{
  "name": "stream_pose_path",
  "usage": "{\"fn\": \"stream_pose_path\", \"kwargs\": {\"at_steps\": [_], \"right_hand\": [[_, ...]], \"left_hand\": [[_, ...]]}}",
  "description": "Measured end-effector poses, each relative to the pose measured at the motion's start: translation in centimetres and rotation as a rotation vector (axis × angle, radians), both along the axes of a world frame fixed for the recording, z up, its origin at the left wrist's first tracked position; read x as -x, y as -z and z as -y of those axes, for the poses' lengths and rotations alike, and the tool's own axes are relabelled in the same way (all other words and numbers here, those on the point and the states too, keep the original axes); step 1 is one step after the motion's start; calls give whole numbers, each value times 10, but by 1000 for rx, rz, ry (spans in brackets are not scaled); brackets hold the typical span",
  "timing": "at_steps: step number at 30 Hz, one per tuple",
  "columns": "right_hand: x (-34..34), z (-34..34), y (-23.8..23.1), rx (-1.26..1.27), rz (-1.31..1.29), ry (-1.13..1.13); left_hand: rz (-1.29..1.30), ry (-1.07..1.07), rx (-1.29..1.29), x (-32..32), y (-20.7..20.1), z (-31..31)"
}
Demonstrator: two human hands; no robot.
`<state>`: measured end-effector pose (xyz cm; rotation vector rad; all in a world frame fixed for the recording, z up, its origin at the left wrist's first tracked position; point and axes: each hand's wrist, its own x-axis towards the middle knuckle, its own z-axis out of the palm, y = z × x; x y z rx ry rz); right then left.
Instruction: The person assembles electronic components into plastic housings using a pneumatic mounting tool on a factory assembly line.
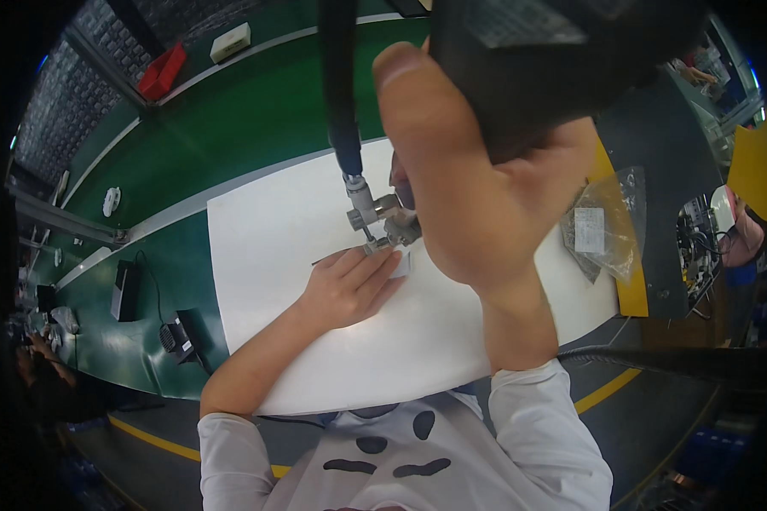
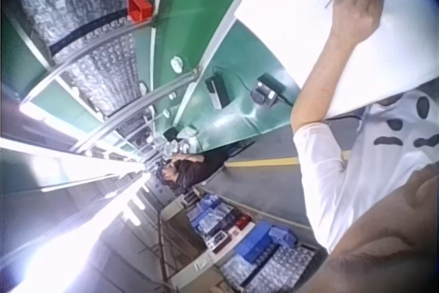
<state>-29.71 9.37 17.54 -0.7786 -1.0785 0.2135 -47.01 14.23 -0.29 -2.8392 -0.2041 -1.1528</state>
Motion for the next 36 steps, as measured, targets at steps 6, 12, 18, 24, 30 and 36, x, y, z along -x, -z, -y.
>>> {"fn": "stream_pose_path", "kwargs": {"at_steps": [6,12,18,24,30,36], "right_hand": [[-14,3,1,-96,128,271],[-43,24,-8,-197,-63,-21],[-31,12,4,-176,188,165],[-24,17,2,-164,827,318],[-36,3,24,-308,798,458],[-35,4,25,-247,691,356]], "left_hand": [[-13,80,21,5,-1,1],[-71,157,38,3,-7,3],[-119,109,16,3,-1,4],[-123,89,25,4,-3,4],[-96,101,39,3,-4,5],[-88,115,18,5,3,2]]}}
